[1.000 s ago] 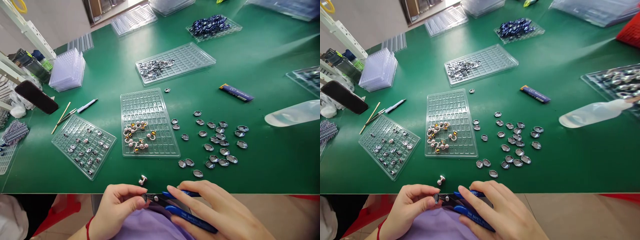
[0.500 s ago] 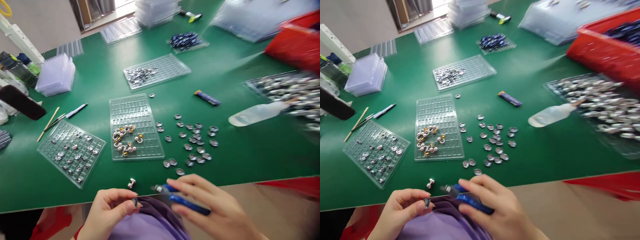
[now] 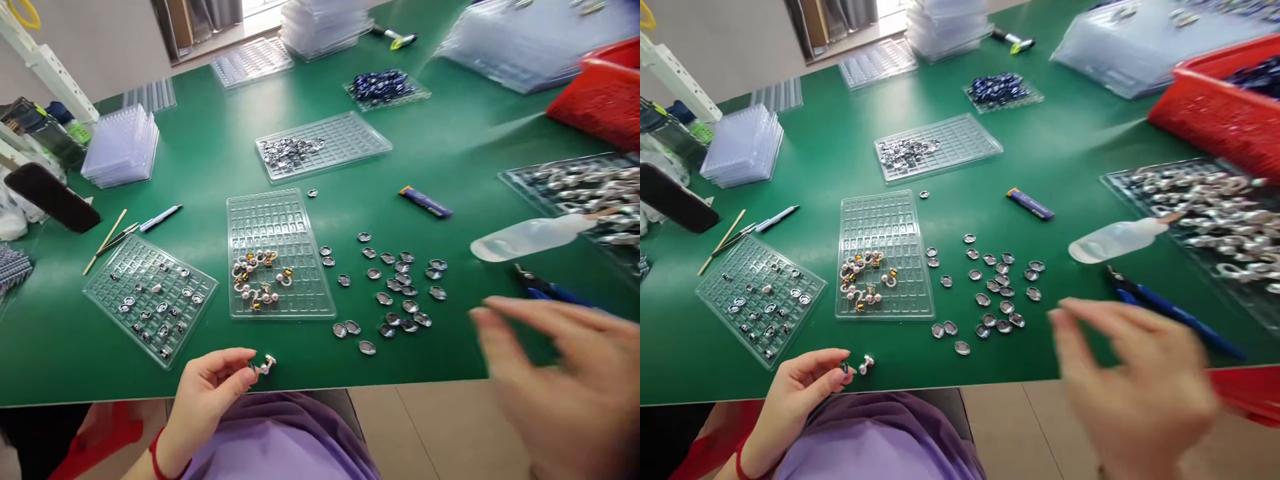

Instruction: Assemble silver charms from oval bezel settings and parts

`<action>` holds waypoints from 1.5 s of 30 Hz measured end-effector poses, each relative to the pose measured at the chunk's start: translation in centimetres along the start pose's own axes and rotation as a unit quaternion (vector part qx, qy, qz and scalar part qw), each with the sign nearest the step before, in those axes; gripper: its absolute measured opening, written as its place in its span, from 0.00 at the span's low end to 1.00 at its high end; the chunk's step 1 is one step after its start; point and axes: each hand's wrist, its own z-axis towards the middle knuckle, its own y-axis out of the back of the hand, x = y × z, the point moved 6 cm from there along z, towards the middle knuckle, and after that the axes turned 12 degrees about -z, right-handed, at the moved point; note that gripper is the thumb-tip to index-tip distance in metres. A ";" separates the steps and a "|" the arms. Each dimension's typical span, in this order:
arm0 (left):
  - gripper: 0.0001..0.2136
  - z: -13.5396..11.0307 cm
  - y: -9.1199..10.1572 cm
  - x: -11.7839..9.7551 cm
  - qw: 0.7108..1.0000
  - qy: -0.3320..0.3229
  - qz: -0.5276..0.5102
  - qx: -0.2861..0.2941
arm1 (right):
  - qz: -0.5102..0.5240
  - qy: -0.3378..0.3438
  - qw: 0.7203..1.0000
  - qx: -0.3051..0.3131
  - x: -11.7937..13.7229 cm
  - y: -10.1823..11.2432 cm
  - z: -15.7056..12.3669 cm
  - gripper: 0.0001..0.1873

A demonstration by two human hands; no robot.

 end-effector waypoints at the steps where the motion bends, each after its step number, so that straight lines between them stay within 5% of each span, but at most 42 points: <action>1: 0.15 -0.1 -0.4 0.1 1.000 0.005 -0.009 0.008 | 0.064 0.029 0.997 0.024 3.5 0.4 -0.4 0.11; 4: 0.12 -0.6 -1.8 0.4 0.999 0.005 -0.016 0.037 | 0.326 0.161 0.926 0.103 13.7 1.1 -1.8 0.12; 7: 0.10 -1.0 -2.2 0.3 0.998 -0.013 0.022 0.062 | 0.434 0.176 0.876 0.117 17.5 0.4 -2.2 0.14; 9: 0.10 -1.1 -2.0 0.1 0.993 -0.036 0.074 0.087 | 0.464 0.154 0.863 0.126 17.2 -0.6 -2.0 0.14; 12: 0.10 -0.8 -1.1 -1.2 0.964 -0.145 0.207 0.086 | 0.431 0.108 0.883 0.150 15.0 -1.8 -1.8 0.13; 16: 0.14 -0.1 -1.2 -2.8 0.863 -0.324 0.379 0.079 | 0.342 0.096 0.917 0.184 13.8 -2.7 -2.3 0.09; 19: 0.13 0.4 -2.6 -2.7 0.796 -0.368 0.467 0.114 | 0.310 0.117 0.921 0.203 14.6 -3.4 -3.2 0.09; 22: 0.11 0.8 -3.6 -2.4 0.771 -0.375 0.498 0.132 | 0.305 0.127 0.921 0.205 15.5 -3.9 -3.7 0.09; 29: 0.08 0.7 -3.4 -2.2 0.835 -0.362 0.386 0.150 | 0.354 0.096 0.900 0.235 15.4 -4.2 -3.4 0.09; 34: 0.07 0.4 -2.7 -1.7 0.929 -0.254 0.240 0.121 | 0.409 0.045 0.876 0.252 15.2 -3.5 -2.6 0.06; 39: 0.07 -0.1 -2.3 -0.9 0.971 -0.187 0.118 0.090 | 0.448 -0.012 0.860 0.243 15.2 -2.7 -2.5 0.05; 42: 0.06 -0.1 -2.1 -0.2 0.989 -0.115 0.015 0.088 | 0.507 -0.066 0.819 0.261 15.0 -2.6 -2.7 0.05; 45: 0.06 0.0 -2.2 0.4 0.991 -0.051 -0.077 0.092 | 0.587 -0.177 0.726 0.312 14.5 -3.3 -3.2 0.07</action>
